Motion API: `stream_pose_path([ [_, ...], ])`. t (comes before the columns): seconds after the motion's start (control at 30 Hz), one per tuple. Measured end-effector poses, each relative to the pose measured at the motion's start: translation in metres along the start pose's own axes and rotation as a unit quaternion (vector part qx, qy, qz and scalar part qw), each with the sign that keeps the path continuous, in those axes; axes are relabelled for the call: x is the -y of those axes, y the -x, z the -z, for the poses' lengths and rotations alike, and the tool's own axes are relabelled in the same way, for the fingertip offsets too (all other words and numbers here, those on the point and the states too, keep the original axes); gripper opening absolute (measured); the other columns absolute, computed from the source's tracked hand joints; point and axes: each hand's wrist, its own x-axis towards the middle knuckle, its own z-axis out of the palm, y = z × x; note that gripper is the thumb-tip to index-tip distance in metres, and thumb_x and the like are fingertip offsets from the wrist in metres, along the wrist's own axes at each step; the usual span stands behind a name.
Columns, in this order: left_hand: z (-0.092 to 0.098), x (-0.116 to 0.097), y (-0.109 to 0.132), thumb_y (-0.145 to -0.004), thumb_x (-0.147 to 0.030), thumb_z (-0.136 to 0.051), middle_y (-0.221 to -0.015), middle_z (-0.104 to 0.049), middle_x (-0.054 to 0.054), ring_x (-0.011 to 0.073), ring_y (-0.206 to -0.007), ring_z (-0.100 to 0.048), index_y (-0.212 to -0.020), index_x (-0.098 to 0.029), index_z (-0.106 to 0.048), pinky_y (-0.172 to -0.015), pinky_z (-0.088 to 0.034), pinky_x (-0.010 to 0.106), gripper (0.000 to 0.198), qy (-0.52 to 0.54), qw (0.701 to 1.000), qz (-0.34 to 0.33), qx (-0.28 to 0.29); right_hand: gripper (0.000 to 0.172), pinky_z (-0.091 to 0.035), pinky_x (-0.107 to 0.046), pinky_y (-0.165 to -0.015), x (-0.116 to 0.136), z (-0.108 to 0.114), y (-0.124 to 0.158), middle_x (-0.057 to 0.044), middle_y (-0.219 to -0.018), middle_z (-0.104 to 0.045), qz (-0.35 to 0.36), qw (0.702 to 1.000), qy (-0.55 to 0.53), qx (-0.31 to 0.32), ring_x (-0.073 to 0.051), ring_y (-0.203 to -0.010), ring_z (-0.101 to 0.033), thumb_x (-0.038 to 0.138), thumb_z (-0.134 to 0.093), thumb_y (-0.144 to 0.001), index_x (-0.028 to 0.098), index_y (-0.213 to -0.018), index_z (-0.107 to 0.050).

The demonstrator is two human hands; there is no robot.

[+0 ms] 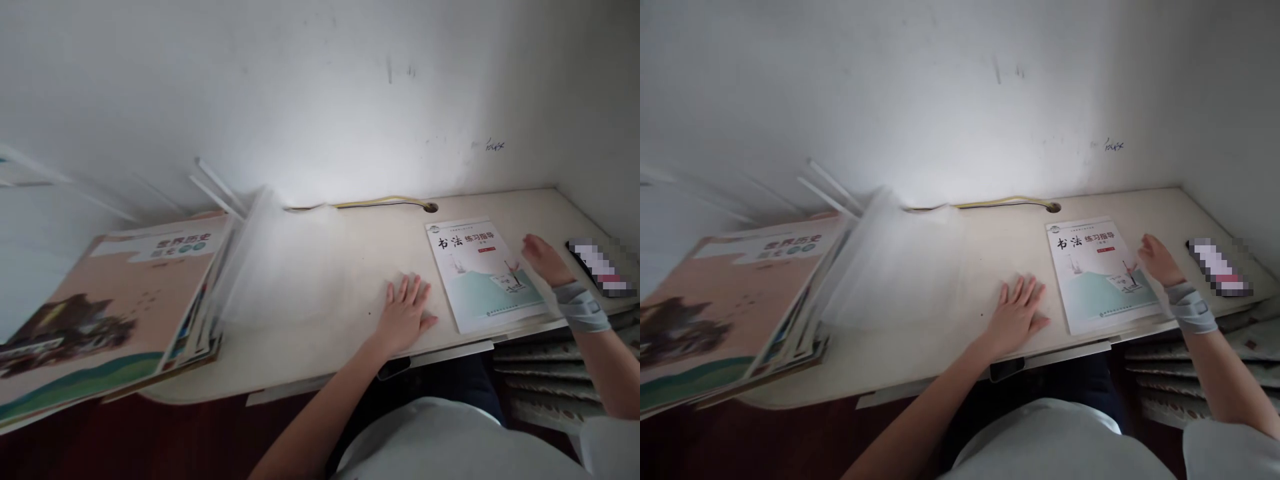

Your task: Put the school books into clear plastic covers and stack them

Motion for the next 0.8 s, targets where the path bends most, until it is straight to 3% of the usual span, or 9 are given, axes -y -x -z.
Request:
stream_pose_path([
  [0.03,0.002,-0.001,0.000,-0.089,-0.060,-0.029,-0.153,-0.021,0.013,0.0349,-0.140,-0.015,-0.145,-0.019,-0.026,-0.109,-0.015,0.061,0.070,-0.004,1.000,0.002,0.003,0.048,-0.033,-0.054,-0.105,0.010,-0.009,0.002,-0.013,-0.133,-0.052,0.031,0.998,0.046,-0.033,-0.032,-0.130,-0.038,0.038,-0.050,-0.082,0.020,-0.126,-0.051],
  [0.1,0.005,-0.003,0.000,-0.089,-0.060,-0.031,-0.152,-0.022,0.013,0.0349,-0.140,-0.016,-0.145,-0.020,-0.027,-0.108,-0.016,0.062,0.069,-0.013,1.000,0.009,0.010,0.056,-0.021,-0.055,-0.110,0.035,-0.036,0.008,-0.015,-0.146,-0.035,0.127,0.976,0.175,-0.038,-0.031,-0.139,-0.021,0.044,-0.043,-0.087,0.016,-0.136,-0.042],
  [0.2,0.007,-0.004,0.002,-0.089,-0.059,-0.032,-0.153,-0.022,0.012,0.0347,-0.140,-0.017,-0.145,-0.021,-0.028,-0.107,-0.015,0.065,0.067,-0.023,0.999,0.019,0.011,0.062,-0.014,-0.058,-0.110,0.071,-0.090,0.017,-0.013,-0.153,-0.020,0.236,0.914,0.317,0.088,-0.030,-0.141,-0.012,0.053,-0.036,-0.090,0.020,-0.143,-0.034],
  [0.27,0.008,-0.003,0.004,-0.089,-0.059,-0.032,-0.152,-0.023,0.011,0.0350,-0.140,-0.017,-0.144,-0.023,-0.028,-0.105,-0.014,0.067,0.066,-0.029,0.999,0.024,0.009,0.067,-0.013,-0.062,-0.109,0.086,-0.120,0.019,-0.014,-0.154,-0.014,0.246,0.884,0.369,0.150,-0.033,-0.141,-0.009,0.057,-0.035,-0.089,0.020,-0.144,-0.032],
  [0.33,0.008,0.000,0.007,-0.089,-0.058,-0.032,-0.152,-0.024,0.010,0.0354,-0.140,-0.017,-0.144,-0.024,-0.029,-0.104,-0.013,0.069,0.065,-0.034,0.999,0.029,0.007,0.069,-0.016,-0.063,-0.107,0.089,-0.139,0.016,-0.015,-0.154,-0.014,0.227,0.874,0.384,0.195,-0.034,-0.141,-0.010,0.059,-0.033,-0.089,0.019,-0.145,-0.031],
  [0.43,0.008,0.005,0.011,-0.090,-0.057,-0.032,-0.152,-0.024,0.010,0.0353,-0.140,-0.017,-0.144,-0.024,-0.029,-0.104,-0.012,0.070,0.064,-0.042,0.999,0.030,0.008,0.065,-0.017,-0.062,-0.108,0.083,-0.148,0.010,-0.012,-0.154,-0.017,0.206,0.881,0.370,0.210,-0.034,-0.141,-0.013,0.057,-0.029,-0.090,0.022,-0.145,-0.030],
  [0.63,0.008,0.008,0.012,-0.089,-0.058,-0.032,-0.153,-0.023,0.009,0.0351,-0.140,-0.017,-0.144,-0.023,-0.028,-0.103,-0.012,0.071,0.065,-0.052,0.998,0.029,0.011,0.058,-0.012,-0.060,-0.111,0.073,-0.146,0.010,-0.004,-0.154,-0.021,0.204,0.898,0.341,0.188,-0.032,-0.141,-0.013,0.048,-0.027,-0.092,0.026,-0.145,-0.032],
  [0.8,0.009,0.006,0.011,-0.089,-0.058,-0.031,-0.153,-0.021,0.009,0.0349,-0.140,-0.016,-0.144,-0.024,-0.028,-0.104,-0.012,0.069,0.065,-0.048,0.998,0.032,0.018,0.058,-0.011,-0.059,-0.111,0.072,-0.146,0.009,-0.006,-0.153,-0.022,0.212,0.906,0.315,0.185,-0.034,-0.140,-0.015,0.048,-0.029,-0.091,0.024,-0.144,-0.035],
])
